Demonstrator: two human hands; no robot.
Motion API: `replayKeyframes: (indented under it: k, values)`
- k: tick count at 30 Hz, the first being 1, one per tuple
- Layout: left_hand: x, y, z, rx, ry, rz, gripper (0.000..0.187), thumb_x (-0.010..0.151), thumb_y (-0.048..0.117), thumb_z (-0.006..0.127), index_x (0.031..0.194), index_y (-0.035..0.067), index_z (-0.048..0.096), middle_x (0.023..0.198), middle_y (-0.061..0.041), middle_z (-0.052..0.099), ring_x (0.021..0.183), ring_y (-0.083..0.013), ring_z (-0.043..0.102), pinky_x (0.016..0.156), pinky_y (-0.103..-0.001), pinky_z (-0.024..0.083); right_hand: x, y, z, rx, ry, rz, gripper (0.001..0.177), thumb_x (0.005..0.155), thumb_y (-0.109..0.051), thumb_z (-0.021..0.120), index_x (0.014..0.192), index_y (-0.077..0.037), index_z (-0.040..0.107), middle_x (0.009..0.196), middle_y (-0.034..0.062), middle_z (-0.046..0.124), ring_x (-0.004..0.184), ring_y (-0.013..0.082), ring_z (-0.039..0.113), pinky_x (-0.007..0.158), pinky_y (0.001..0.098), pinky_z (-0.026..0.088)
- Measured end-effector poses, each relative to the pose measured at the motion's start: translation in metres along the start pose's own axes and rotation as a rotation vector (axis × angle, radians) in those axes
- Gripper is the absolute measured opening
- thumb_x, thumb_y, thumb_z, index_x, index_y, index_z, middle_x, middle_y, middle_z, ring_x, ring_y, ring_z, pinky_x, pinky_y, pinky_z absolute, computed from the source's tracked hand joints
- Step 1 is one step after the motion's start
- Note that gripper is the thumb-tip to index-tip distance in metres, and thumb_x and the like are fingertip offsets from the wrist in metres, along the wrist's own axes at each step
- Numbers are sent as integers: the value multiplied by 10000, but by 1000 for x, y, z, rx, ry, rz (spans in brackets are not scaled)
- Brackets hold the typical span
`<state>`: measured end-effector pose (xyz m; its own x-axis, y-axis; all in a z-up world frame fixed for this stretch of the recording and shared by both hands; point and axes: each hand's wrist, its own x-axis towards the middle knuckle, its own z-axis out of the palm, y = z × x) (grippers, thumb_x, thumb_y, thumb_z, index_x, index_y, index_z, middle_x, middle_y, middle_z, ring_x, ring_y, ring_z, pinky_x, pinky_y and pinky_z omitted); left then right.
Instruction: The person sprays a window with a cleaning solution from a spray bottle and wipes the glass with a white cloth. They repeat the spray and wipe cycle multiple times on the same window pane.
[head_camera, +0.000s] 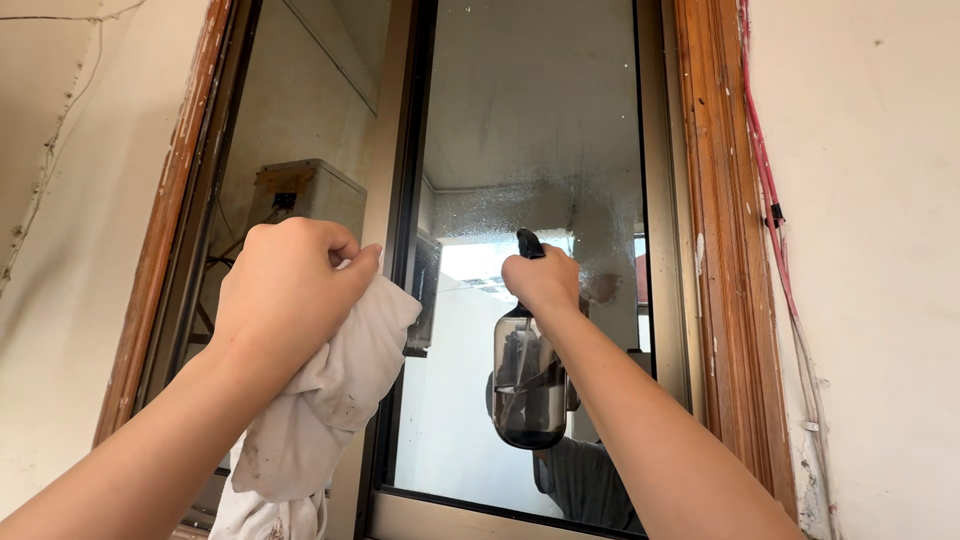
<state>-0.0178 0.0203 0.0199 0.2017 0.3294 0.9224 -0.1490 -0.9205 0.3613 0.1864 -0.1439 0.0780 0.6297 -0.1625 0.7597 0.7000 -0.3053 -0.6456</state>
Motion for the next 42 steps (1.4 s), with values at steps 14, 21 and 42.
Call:
replayKeyframes:
  k: [14, 21, 42]
  values:
    - [-2, -37, -44, 140, 26, -94, 290, 889, 370, 702, 922, 103, 811, 770, -155, 755, 721, -319, 722, 726, -419, 564, -39, -45, 87, 6, -118, -95, 134, 725, -160, 610, 722, -27, 628, 776, 145, 715, 766, 295, 705, 714, 409, 545]
    - [-9, -55, -62, 204, 69, -109, 298, 878, 376, 715, 858, 93, 805, 738, -147, 743, 691, -320, 710, 700, -424, 564, -66, -65, 116, 32, -276, -127, 145, 703, -154, 602, 726, -18, 649, 815, 158, 734, 786, 299, 725, 725, 398, 563]
    - [-17, -79, -112, 307, 100, -187, 295, 873, 381, 725, 903, 98, 806, 746, -156, 742, 699, -328, 718, 711, -423, 571, -105, -82, 178, 160, -385, -108, 121, 658, -144, 635, 658, -36, 581, 714, 140, 685, 656, 262, 666, 615, 380, 510]
